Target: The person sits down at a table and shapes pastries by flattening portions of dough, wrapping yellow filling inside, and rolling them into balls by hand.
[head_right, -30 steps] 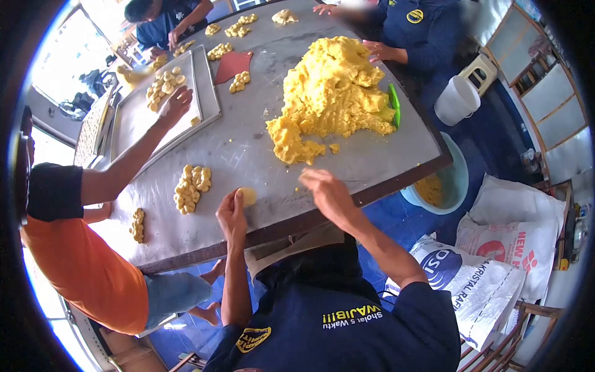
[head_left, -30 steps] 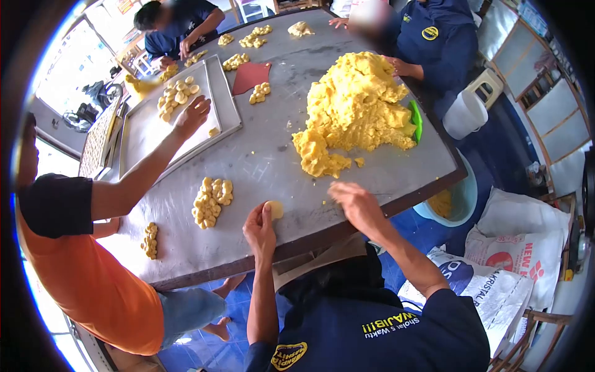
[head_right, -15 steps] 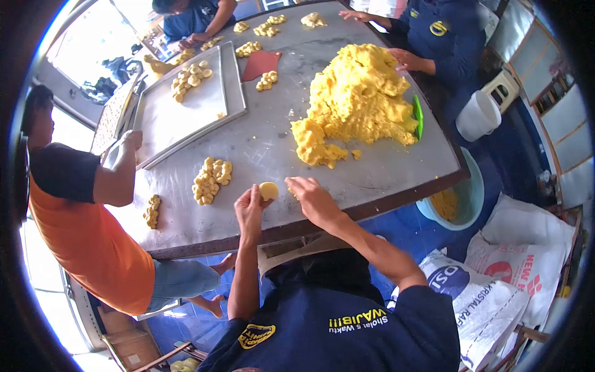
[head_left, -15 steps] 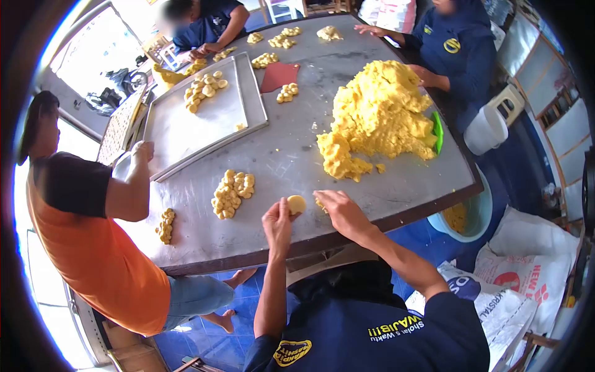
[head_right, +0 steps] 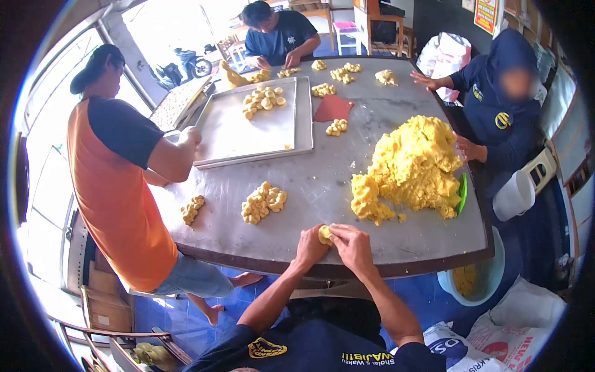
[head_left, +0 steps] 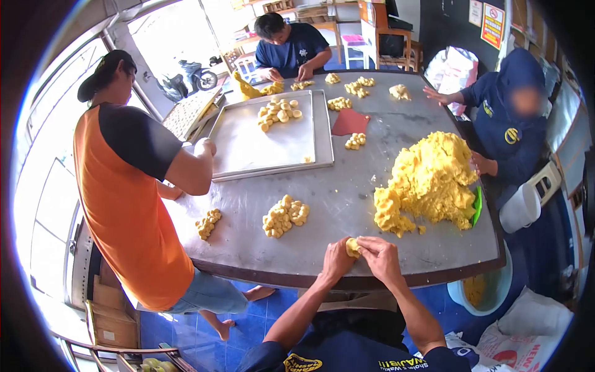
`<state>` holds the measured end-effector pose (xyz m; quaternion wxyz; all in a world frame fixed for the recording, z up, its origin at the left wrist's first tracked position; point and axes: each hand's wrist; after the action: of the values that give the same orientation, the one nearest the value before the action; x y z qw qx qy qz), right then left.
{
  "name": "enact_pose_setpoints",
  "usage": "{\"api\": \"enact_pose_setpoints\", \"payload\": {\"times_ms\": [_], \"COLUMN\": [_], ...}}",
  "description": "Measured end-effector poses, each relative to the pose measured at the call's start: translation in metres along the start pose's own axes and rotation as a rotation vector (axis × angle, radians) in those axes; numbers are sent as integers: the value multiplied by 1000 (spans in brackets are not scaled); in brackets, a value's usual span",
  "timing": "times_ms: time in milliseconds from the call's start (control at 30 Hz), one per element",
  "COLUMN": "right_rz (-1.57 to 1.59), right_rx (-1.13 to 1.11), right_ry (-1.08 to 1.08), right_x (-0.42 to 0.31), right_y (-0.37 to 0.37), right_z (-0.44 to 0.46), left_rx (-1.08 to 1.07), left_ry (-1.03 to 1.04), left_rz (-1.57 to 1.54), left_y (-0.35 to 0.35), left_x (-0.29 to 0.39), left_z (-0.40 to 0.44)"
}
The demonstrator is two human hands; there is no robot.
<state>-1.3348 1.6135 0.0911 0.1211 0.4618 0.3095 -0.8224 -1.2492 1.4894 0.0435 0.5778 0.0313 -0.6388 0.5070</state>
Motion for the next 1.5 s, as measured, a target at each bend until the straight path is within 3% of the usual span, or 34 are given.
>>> {"api": "enact_pose_setpoints", "payload": {"times_ms": [33, 267, 333, 467, 533, 633, 733, 767, 800, 867, 900, 1000, 1033, 1067, 1133, 1233, 1333, 1400, 1467, 1500], "right_rz": [47, -242, 6, 50, 82, -22, 17, -165, -339, -475, -533, -463, -384, -476, -610, -597, -610, -593, -544, -444], "right_rx": [9, 24, -105, -259, -290, -147, 359, 513, 601, 528, 498, 442, 353, 363, 302, 331, 311, 274, 268, 293], "right_ry": [88, -214, 120, 271, 355, 101, 75, 68, 36, 181, 207, 272, 331, 157, 161, 125, 65, 71, 139, 144], "right_x": [0, -3, -11, 39, 45, 25, 39, 57, 73, 103, 111, 120, 108, 110, 85, 88, 97, 94, 81, 71], "right_y": [1, 16, -1, 2, 6, -6, -35, -54, -71, -99, -103, -89, -80, -67, -50, -42, -45, -49, -54, -56], "right_z": [0, -11, 8, 24, 25, 14, 13, 15, 17, 14, 12, 8, 8, 6, 11, 19, 22, 24, 27, 30], "left_rx": [6, -88, -93, -129, -140, -183, -55, -58, -97, -176, -215, -106, -137, -167, -230, 19, 102, 99, -12, 64], "left_ry": [-25, 60, 108, 102, 198, 268, 69, -29, -116, -289, -262, -180, -189, -185, -181, 392, 585, 387, 196, 320], "left_rz": [30, -182, -230, -236, -218, -126, -161, -426, -470, -557, -462, -752, -724, -691, -621, -306, 250, 102, 161, 210], "left_y": [2, -4, -9, -4, -4, -3, -7, -6, -6, -10, -20, -18, -24, -24, -24, -13, -20, -34, -54, -54], "left_x": [1, -3, -2, -5, -4, -4, -1, -5, -12, -29, -23, -31, -19, -20, -26, -35, -35, -22, -10, -24], "left_z": [-3, -2, -2, -2, -2, -1, 0, 1, 3, 5, 5, -1, -2, -2, -3, 0, 6, 9, 11, 12]}}
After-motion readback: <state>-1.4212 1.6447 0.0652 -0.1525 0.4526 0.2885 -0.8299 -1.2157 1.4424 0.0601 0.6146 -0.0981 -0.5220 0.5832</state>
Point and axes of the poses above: each hand's wrist, its own z-axis towards the middle knuckle, its own y-axis out of the palm, x = y × z, and after that the axes turned 9 degrees about x, right-handed
